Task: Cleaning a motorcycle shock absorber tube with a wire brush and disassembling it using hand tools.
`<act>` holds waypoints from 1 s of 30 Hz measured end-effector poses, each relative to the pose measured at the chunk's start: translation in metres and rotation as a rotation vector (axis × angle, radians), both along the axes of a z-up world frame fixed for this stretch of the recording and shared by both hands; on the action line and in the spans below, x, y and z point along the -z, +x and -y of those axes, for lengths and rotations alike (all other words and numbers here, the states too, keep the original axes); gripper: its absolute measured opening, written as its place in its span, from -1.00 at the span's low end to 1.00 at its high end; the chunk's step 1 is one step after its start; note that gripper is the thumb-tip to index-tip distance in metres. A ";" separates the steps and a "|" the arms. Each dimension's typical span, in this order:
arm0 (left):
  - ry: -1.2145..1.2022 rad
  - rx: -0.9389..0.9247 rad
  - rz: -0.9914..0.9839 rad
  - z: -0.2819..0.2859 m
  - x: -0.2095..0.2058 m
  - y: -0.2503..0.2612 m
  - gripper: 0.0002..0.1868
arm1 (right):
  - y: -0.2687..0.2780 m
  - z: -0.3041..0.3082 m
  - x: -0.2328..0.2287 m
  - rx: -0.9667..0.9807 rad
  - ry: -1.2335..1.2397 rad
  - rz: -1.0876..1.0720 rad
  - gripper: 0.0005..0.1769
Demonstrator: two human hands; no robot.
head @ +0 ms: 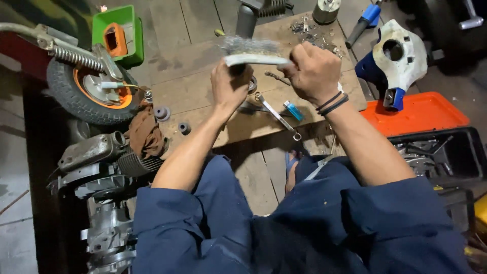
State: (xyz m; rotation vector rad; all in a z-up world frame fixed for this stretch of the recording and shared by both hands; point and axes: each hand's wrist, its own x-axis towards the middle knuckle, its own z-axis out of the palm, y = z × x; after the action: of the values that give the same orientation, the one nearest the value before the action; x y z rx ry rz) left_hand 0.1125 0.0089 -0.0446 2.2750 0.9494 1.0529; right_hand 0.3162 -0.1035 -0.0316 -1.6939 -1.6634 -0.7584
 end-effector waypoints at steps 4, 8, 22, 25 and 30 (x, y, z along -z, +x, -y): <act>-0.297 -0.066 -0.028 0.012 -0.018 0.012 -0.30 | 0.039 0.011 0.028 0.064 -0.025 0.096 -0.33; -0.406 -0.132 0.106 0.015 -0.039 0.015 -0.67 | 0.084 0.020 0.069 0.244 -0.015 0.141 -0.35; -0.189 0.001 -0.148 0.011 0.007 -0.004 -0.72 | 0.007 0.001 0.020 -0.043 0.069 0.055 -0.37; -0.460 -0.112 0.007 0.013 -0.036 -0.020 -0.57 | 0.048 0.010 0.050 0.060 -0.032 0.062 -0.45; -0.437 -0.095 0.123 0.011 -0.056 -0.037 -0.80 | 0.048 0.012 0.031 0.211 0.027 0.049 -0.32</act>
State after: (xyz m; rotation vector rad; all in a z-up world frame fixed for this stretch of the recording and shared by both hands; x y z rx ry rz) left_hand 0.0752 -0.0023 0.0113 1.8052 1.1194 0.9057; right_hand 0.3638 -0.1157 -0.0627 -1.8644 -1.5149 -0.9242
